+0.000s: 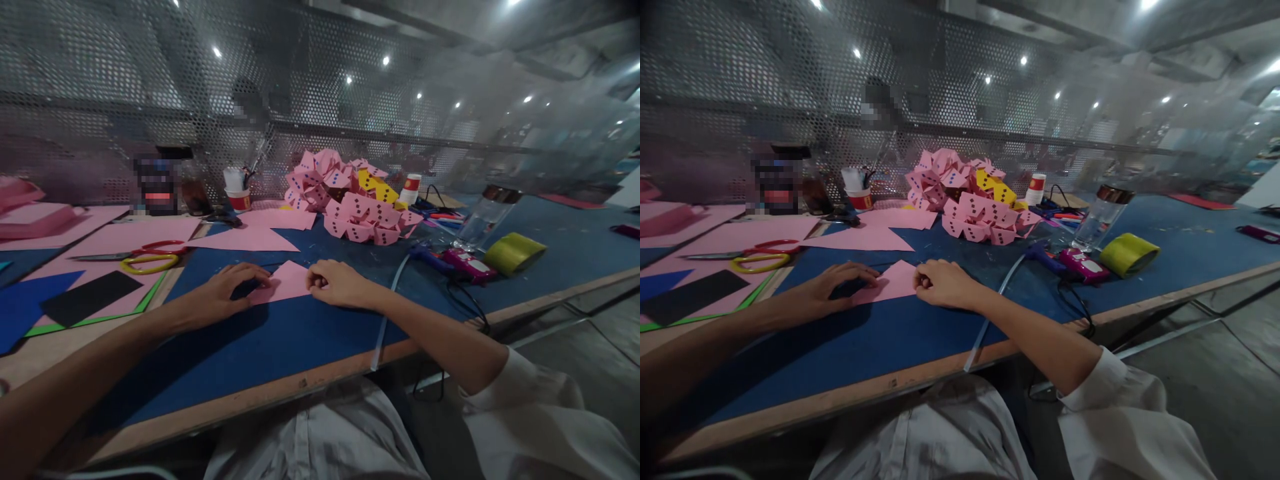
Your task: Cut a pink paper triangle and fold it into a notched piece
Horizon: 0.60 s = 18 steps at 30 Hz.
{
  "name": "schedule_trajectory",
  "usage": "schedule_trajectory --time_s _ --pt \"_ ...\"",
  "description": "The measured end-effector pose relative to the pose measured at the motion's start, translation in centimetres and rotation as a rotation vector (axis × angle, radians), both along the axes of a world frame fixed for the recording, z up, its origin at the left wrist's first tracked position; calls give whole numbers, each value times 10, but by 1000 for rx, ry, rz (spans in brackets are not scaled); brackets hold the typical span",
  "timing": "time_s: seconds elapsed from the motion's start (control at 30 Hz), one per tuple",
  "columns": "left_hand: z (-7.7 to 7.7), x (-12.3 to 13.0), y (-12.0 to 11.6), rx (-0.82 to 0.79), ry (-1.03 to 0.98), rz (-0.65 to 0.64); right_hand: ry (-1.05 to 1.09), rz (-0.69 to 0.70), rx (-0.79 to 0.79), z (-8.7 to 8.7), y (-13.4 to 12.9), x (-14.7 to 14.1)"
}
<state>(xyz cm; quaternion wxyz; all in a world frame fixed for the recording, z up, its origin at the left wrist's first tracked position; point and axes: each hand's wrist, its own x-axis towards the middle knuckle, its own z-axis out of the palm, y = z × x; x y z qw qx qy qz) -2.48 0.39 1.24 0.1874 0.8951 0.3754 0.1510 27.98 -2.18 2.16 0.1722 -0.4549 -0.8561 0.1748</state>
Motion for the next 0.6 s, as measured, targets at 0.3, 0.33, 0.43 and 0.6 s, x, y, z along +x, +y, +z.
schedule_trajectory --time_s 0.3,0.33,0.43,0.6 --pt "-14 -15 12 -4 -29 -53 -7 -8 -3 2 -2 -1" --pt "-15 -16 12 -4 -29 -59 -9 -7 -4 2 -2 -1" --pt "-13 -18 10 -23 -15 -68 -4 4 -2 2 -1 0" --pt "-3 -22 6 -104 -1 -47 -4 6 3 2 -1 0"
